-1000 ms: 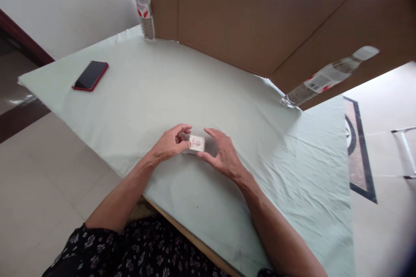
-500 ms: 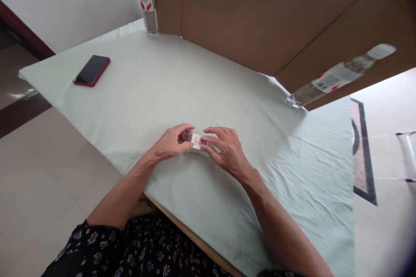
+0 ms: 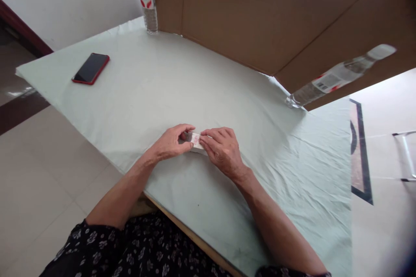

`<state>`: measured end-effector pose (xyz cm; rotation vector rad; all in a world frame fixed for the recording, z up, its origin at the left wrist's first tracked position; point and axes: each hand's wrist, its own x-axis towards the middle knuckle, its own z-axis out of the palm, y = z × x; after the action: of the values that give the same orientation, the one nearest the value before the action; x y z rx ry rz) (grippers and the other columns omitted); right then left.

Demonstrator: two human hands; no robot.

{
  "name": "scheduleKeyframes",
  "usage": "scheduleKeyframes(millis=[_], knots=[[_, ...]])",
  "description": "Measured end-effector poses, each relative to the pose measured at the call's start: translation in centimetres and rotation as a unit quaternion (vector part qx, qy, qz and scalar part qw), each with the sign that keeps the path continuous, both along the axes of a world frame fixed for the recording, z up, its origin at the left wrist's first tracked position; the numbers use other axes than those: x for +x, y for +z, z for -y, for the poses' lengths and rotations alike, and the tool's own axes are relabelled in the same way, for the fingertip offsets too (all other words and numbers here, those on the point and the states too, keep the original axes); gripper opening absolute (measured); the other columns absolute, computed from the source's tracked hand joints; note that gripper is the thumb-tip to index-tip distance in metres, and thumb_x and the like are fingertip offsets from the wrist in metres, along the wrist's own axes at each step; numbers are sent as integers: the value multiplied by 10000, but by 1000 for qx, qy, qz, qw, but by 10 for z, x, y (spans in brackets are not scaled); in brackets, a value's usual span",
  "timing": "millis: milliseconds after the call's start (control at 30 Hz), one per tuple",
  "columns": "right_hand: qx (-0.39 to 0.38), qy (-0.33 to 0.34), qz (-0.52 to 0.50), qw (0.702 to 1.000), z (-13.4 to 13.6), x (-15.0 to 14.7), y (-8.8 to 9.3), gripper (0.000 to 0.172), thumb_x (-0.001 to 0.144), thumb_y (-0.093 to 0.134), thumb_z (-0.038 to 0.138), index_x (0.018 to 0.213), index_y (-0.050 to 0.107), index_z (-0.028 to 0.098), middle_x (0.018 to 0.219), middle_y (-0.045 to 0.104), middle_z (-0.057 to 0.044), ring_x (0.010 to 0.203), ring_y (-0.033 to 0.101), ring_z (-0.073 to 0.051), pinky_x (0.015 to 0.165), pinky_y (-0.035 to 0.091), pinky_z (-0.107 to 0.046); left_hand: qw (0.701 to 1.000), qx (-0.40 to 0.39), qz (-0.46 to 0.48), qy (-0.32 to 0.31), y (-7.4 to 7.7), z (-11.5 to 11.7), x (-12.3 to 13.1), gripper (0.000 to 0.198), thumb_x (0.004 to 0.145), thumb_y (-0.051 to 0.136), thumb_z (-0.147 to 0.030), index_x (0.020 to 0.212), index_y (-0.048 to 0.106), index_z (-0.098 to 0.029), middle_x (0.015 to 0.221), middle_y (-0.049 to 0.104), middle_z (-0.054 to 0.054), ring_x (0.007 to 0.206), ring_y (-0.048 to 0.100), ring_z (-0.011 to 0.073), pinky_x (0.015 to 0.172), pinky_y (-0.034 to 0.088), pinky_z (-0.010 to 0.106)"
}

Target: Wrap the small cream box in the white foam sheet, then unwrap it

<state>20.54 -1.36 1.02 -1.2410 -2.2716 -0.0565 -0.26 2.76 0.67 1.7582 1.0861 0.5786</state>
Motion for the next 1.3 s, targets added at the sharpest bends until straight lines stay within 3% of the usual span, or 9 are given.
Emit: scheduleKeyframes(millis=[100, 300, 433, 600, 733, 867, 1000, 1133, 1300], knots=[[-12, -5, -26, 1000, -1, -2, -2, 215, 1008, 485, 220, 902, 671, 243, 1020, 776, -46, 925, 665, -215, 854, 421, -411, 1000, 14, -2, -2, 0, 1, 1, 523, 774, 629, -335, 1261, 625, -144, 1093, 665, 91, 905, 613, 202, 801, 513, 330], [-61, -19, -91, 994, -11, -4, -4, 168, 987, 459, 220, 900, 601, 243, 1117, 749, -81, 1061, 676, -231, 925, 443, -414, 987, 149, -56, 8, -2, 4, 6, 504, 837, 639, -468, 1240, 639, -165, 1199, 674, 131, 1154, 563, 310, 1036, 442, 469], [-97, -29, -139, 985, -15, -6, 0, 145, 984, 433, 238, 932, 568, 246, 1124, 739, -83, 1073, 677, -235, 934, 463, -414, 992, 114, -45, -15, 0, 7, 8, 575, 822, 662, -454, 1321, 586, -178, 1189, 676, 123, 1120, 580, 299, 1020, 456, 470], [-129, -57, -229, 963, -16, -7, 18, 160, 1006, 432, 306, 912, 550, 251, 1069, 742, -70, 981, 692, -213, 892, 502, -377, 997, 59, 50, -29, -4, 8, 8, 769, 762, 707, -301, 1470, 429, -190, 1378, 552, 140, 1179, 558, 259, 1045, 463, 416], [-156, -68, -276, 946, -31, -5, 29, 180, 992, 456, 338, 886, 565, 243, 1018, 746, -64, 909, 694, -199, 815, 521, -347, 993, 73, 92, -23, -13, 5, 9, 839, 753, 664, -194, 1528, 347, -231, 1402, 498, 133, 1241, 517, 248, 1093, 431, 422], [-164, -77, -303, 936, -58, -1, 28, 205, 965, 486, 357, 838, 585, 230, 872, 741, -37, 815, 671, -181, 763, 505, -323, 991, 66, 114, 1, -17, 1, 11, 899, 752, 683, -225, 1559, 288, -235, 1500, 416, 156, 1217, 544, 252, 1087, 433, 441], [-173, -89, -307, 932, -84, 2, 26, 200, 940, 510, 351, 816, 599, 221, 752, 701, -8, 727, 617, -162, 727, 470, -305, 992, 11, 124, 11, -16, 0, 11, 948, 742, 736, -333, 1564, 270, -250, 1546, 388, 159, 1265, 528, 291, 1064, 448, 442], [-167, -97, -295, 936, -113, 3, 21, 169, 908, 522, 279, 761, 575, 216, 728, 677, 0, 672, 562, -144, 694, 432, -293, 986, -37, 165, 17, -15, 0, 11, 831, 745, 738, -408, 1474, 384, -223, 1428, 503, 140, 1174, 581, 253, 986, 486, 368], [-188, -95, -313, 926, -142, 9, 8, 212, 910, 491, 270, 729, 581, 207, 727, 659, -2, 704, 575, -140, 730, 452, -294, 961, -128, 229, 84, -9, -4, 10, 494, 800, 639, -564, 1085, 607, -162, 967, 651, 60, 870, 614, 172, 783, 500, 293]])
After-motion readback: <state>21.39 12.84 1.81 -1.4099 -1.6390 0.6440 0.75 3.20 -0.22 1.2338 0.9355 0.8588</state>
